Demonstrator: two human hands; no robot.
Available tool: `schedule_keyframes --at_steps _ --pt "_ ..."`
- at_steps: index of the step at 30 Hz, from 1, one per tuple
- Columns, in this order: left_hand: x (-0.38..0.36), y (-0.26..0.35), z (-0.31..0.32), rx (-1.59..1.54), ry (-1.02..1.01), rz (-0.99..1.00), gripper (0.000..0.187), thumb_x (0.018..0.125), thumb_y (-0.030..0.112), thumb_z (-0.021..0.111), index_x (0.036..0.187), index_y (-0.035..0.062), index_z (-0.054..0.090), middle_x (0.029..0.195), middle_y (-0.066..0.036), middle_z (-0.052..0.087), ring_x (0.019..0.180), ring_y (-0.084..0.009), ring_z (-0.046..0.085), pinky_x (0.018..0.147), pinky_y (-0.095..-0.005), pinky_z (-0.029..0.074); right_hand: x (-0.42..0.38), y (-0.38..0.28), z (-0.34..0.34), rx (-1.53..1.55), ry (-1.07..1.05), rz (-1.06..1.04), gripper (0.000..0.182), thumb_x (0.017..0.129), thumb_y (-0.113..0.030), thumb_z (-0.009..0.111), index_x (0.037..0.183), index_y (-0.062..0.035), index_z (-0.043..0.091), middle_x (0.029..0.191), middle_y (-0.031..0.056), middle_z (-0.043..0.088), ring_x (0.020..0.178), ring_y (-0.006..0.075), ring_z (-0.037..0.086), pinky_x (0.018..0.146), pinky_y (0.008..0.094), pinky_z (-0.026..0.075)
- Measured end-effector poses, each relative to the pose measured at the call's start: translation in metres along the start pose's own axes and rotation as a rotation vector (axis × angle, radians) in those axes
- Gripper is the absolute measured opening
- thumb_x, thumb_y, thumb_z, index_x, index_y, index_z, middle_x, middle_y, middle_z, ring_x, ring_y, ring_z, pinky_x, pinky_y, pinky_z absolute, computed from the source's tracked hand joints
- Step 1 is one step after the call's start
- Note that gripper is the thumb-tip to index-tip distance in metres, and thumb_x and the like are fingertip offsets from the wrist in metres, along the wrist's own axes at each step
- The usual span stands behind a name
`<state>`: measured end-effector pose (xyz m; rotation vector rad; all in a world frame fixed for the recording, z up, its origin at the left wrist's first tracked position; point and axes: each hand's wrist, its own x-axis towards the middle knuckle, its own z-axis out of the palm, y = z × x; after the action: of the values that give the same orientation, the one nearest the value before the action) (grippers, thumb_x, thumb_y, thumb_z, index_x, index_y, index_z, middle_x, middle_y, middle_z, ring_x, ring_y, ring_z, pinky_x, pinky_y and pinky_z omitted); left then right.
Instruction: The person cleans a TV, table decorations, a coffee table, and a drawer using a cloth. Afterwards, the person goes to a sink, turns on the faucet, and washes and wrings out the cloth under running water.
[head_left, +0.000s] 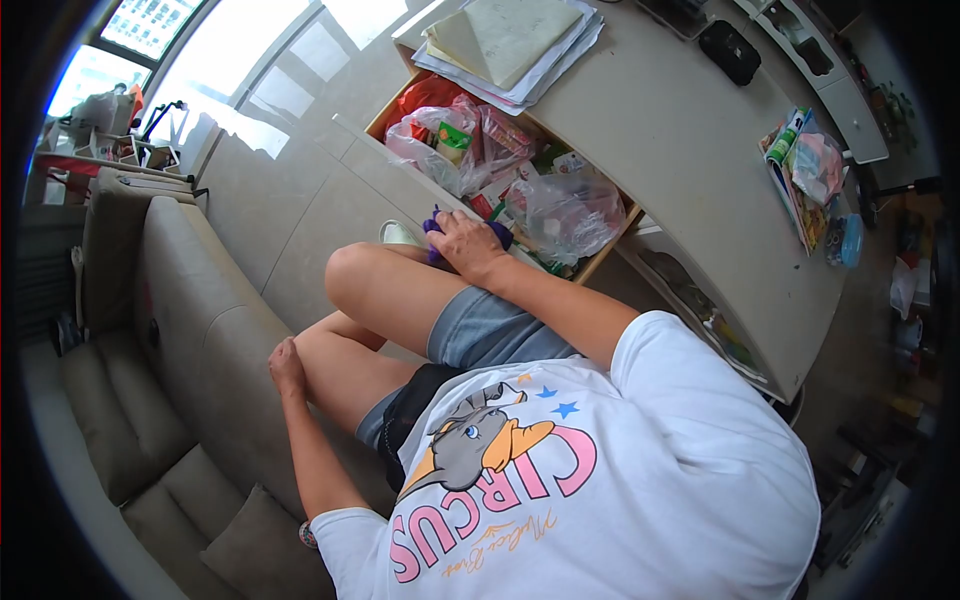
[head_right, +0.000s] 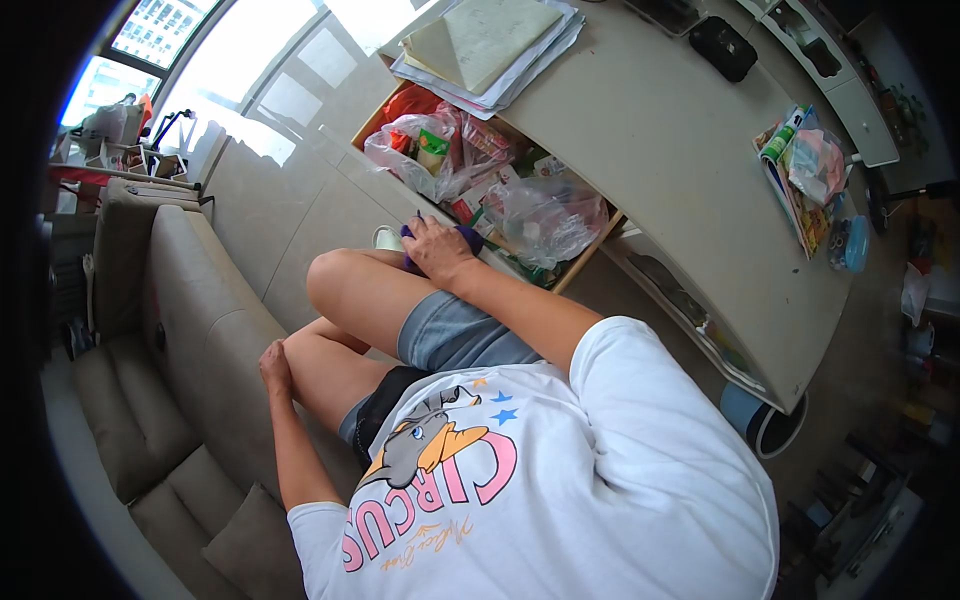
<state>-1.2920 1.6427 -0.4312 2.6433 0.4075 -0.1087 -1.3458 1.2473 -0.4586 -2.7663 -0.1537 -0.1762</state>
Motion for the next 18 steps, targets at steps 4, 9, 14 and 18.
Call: schedule_keyframes --at_steps 4,9,14,18 --pt "-0.004 0.004 -0.005 -0.029 -0.056 -0.034 0.04 0.082 0.035 0.048 0.09 -0.0002 0.065 0.087 -0.025 0.062 0.082 -0.0379 0.06 0.076 -0.0422 0.045 0.003 0.026 -0.007 -0.064 0.01 -0.046 0.012 0.081 -0.013 0.053 0.087 -0.0084 0.061 0.103 0.0096 0.054 0.097 0.0254 0.056 0.077 0.0348 0.052" --pt "-0.004 0.0 -0.002 -0.007 -0.012 -0.046 0.04 0.082 0.036 0.048 0.089 0.0004 0.064 0.088 -0.025 0.062 0.081 -0.0396 0.059 0.075 -0.0436 0.045 0.015 0.077 -0.021 -0.221 -0.041 0.023 0.013 0.081 -0.013 0.054 0.091 -0.0098 0.061 0.104 0.0099 0.053 0.099 0.0264 0.056 0.077 0.0357 0.052" --pt "-0.007 0.005 -0.006 -0.008 -0.017 -0.062 0.04 0.082 0.037 0.047 0.086 0.0003 0.063 0.086 -0.025 0.061 0.079 -0.0395 0.058 0.074 -0.0438 0.044 0.029 0.12 -0.015 -0.395 -0.092 0.387 0.017 0.084 -0.014 0.051 0.094 -0.0062 0.063 0.109 0.0102 0.053 0.102 0.0252 0.056 0.077 0.0352 0.053" --pt "-0.008 0.007 -0.008 -0.014 -0.007 -0.056 0.04 0.082 0.037 0.047 0.085 0.0003 0.063 0.087 -0.024 0.06 0.079 -0.0397 0.057 0.074 -0.0438 0.044 0.006 0.152 -0.017 -0.41 -0.149 0.525 0.019 0.086 -0.015 0.05 0.096 -0.005 0.063 0.112 0.0123 0.05 0.101 0.0285 0.056 0.076 0.0382 0.054"
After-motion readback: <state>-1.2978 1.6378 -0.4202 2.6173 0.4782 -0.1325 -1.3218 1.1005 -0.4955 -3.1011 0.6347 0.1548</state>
